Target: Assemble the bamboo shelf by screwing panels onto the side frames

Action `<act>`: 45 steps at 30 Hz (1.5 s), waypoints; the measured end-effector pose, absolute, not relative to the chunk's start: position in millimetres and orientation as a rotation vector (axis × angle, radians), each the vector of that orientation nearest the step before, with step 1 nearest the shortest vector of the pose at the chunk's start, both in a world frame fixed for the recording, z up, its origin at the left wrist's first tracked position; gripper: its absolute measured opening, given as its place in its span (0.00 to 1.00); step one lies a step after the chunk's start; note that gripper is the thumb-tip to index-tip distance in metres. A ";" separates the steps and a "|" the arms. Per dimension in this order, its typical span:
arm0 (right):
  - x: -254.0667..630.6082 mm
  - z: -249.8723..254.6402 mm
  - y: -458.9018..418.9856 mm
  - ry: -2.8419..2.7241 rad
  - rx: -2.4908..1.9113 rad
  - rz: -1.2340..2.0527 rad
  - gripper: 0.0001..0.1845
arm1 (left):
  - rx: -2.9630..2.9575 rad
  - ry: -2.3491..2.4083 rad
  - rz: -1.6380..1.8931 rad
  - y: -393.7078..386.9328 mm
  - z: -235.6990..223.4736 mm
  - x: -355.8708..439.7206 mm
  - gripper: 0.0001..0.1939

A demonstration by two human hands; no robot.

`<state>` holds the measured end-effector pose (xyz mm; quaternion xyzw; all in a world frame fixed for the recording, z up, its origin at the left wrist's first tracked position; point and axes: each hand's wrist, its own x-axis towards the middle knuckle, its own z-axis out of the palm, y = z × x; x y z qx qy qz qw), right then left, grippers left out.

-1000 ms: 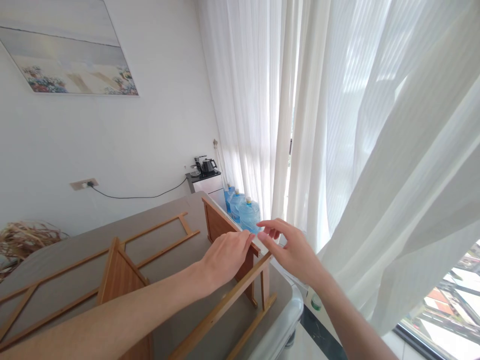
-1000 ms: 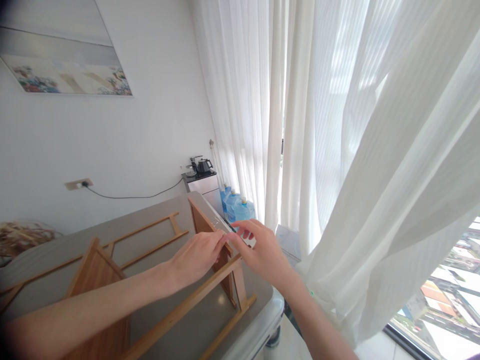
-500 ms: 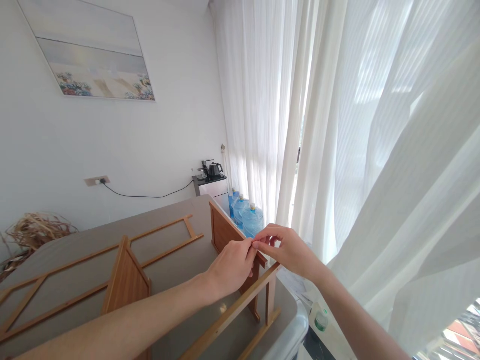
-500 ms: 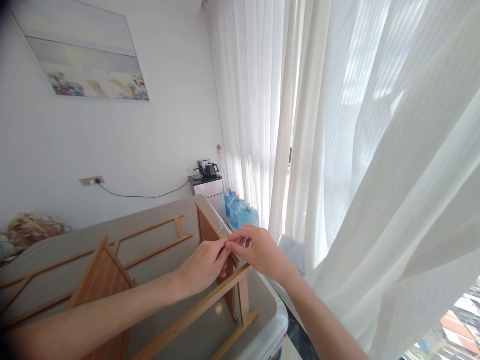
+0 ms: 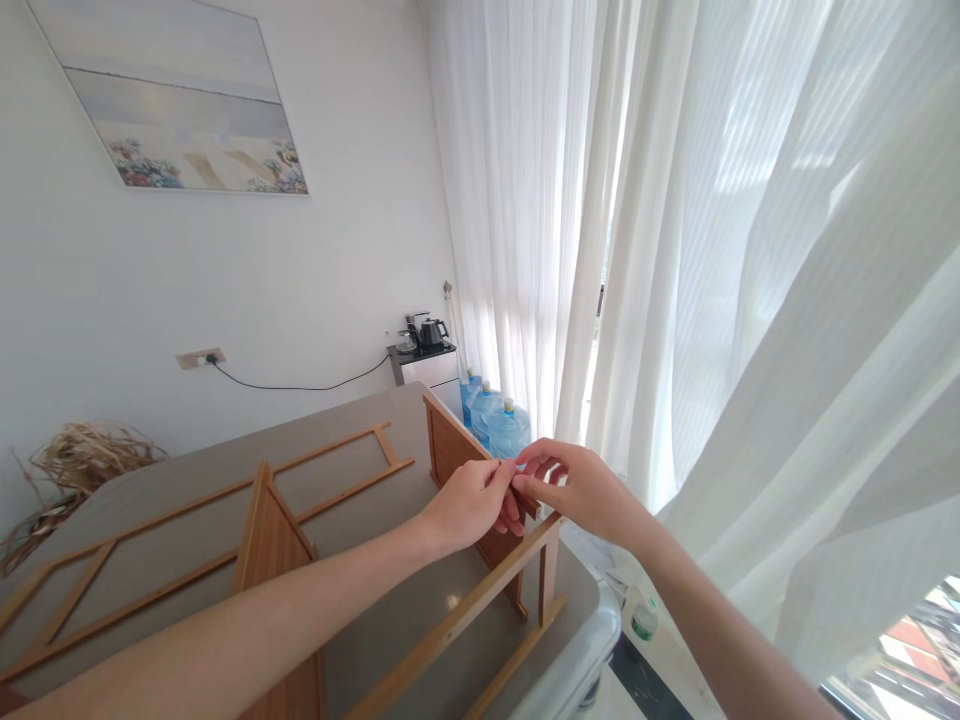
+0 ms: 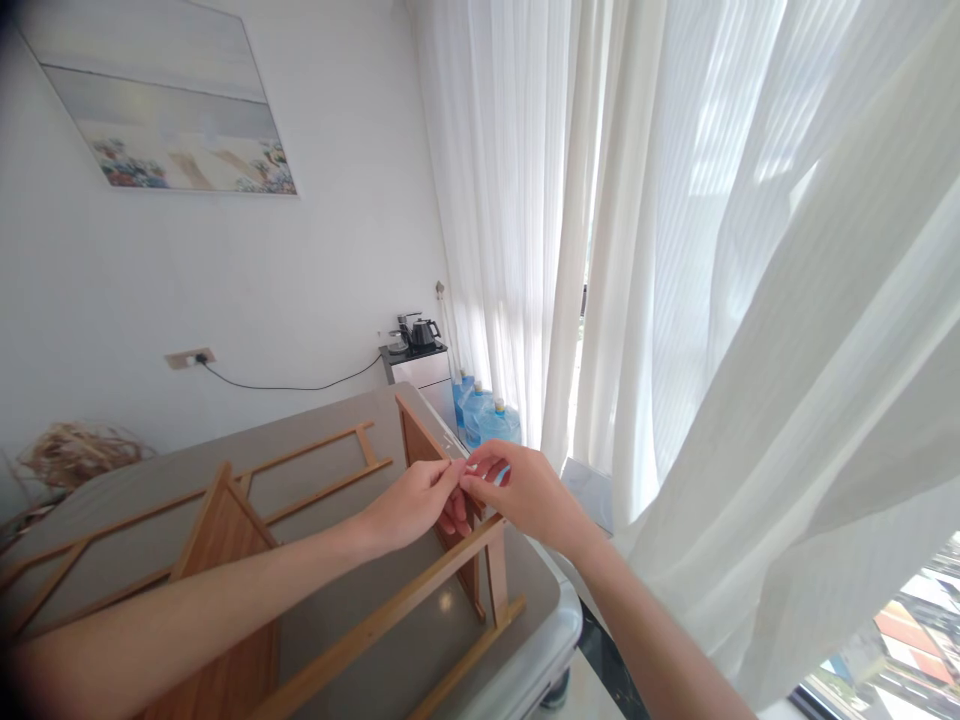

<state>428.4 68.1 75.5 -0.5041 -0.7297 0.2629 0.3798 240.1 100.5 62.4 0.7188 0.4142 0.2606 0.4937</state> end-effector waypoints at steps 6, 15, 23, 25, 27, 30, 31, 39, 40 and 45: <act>417.9 75.1 69.5 -1.824 -1.336 0.746 0.07 | 1.573 1.008 0.604 106.0 65.3 241.6 0.31; 414.5 85.5 68.7 -1.815 -1.381 0.797 0.11 | 1.464 1.005 0.608 105.3 68.0 249.0 0.27; 403.3 77.4 67.3 -1.755 -1.406 0.765 0.07 | 1.483 0.970 0.667 102.7 64.1 247.6 0.28; 401.8 78.4 65.4 -1.757 -1.392 0.716 0.08 | 1.502 0.968 0.678 102.8 63.0 247.7 0.29; 400.8 80.1 63.6 -1.758 -1.372 0.672 0.09 | 1.519 0.972 0.689 102.8 62.4 248.2 0.30; 399.7 82.3 61.6 -1.754 -1.351 0.660 0.10 | 1.534 0.988 0.702 101.9 62.1 248.3 0.30; 399.3 82.8 61.3 -1.747 -1.352 0.663 0.10 | 1.537 0.993 0.703 101.3 62.1 248.0 0.29; 397.6 83.1 62.5 -1.653 -1.370 0.684 0.08 | 1.540 1.038 0.672 100.0 65.5 246.8 0.27; 397.8 83.0 62.6 -1.645 -1.365 0.692 0.08 | 1.542 1.041 0.666 100.4 66.2 247.1 0.27; 398.3 81.6 62.7 -1.628 -1.307 0.788 0.08 | 1.571 1.028 0.645 102.2 66.9 247.1 0.28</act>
